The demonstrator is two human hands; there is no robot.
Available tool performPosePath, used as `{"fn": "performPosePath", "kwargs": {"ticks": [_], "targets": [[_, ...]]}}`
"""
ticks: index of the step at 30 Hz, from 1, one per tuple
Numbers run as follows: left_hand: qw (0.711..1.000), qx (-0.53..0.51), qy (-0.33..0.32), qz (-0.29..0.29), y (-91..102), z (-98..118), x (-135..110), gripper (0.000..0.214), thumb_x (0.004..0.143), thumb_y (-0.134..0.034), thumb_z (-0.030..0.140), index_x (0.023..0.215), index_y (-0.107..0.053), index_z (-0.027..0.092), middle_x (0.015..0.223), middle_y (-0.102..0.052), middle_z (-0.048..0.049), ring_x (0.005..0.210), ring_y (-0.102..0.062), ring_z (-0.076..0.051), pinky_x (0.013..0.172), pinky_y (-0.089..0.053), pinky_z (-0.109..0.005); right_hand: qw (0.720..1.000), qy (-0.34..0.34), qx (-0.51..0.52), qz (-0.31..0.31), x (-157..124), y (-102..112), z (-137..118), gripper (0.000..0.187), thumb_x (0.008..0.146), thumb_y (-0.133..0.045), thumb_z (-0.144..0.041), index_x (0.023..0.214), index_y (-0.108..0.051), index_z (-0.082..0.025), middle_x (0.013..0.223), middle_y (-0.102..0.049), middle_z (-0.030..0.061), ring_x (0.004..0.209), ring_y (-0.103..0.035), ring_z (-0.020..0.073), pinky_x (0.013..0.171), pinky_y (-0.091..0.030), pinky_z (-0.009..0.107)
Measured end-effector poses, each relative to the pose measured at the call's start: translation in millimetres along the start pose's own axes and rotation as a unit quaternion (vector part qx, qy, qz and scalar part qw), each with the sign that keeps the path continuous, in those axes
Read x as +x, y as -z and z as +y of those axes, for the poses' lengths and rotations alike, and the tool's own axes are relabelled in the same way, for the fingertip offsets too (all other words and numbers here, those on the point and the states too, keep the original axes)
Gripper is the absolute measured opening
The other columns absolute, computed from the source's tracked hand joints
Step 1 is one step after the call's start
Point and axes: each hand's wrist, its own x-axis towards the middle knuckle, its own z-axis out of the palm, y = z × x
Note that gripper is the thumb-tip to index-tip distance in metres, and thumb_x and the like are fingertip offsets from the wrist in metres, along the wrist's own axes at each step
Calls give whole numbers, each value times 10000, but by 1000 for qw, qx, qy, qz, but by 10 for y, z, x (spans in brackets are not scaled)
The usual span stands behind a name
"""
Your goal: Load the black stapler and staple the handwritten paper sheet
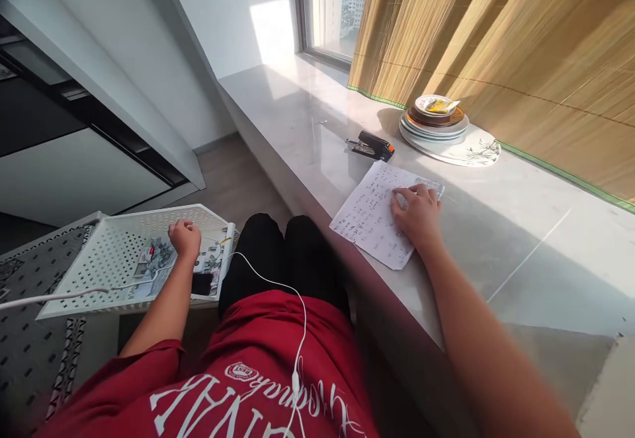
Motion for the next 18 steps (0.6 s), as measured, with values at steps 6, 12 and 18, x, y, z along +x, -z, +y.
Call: {"fn": "performPosePath", "kwargs": {"ticks": [6,12,18], "targets": [[960,10,-48,-275,-205,118,-59,192,779,-568,156,798,-758,182,778,-755,-84,843,-723,-257,788,-547,-317,1000,-2,-2,-3,-19,3,2,429,984,-488,-489,1267,-733,-280,1280,-620,128,1220,-481,344,997,-368,503],[974,34,-15,-225,-223,-16,44,300,808,-526,114,937,-795,149,921,-800,-133,944,-740,-281,873,-550,-355,1000,-5,-2,-7,-22,6,-1,455,994,-455,-545,1252,-739,-299,1275,-622,107,1225,-466,315,995,-342,462],[980,55,-35,-189,-296,55,192,393,881,-478,152,1171,-743,155,1207,-761,-185,1206,-673,-309,1030,-498,-409,1000,-9,-9,-9,-15,-4,0,488,966,-436,-551,1252,-739,-297,1275,-629,108,1223,-479,326,1004,-351,463]]}}
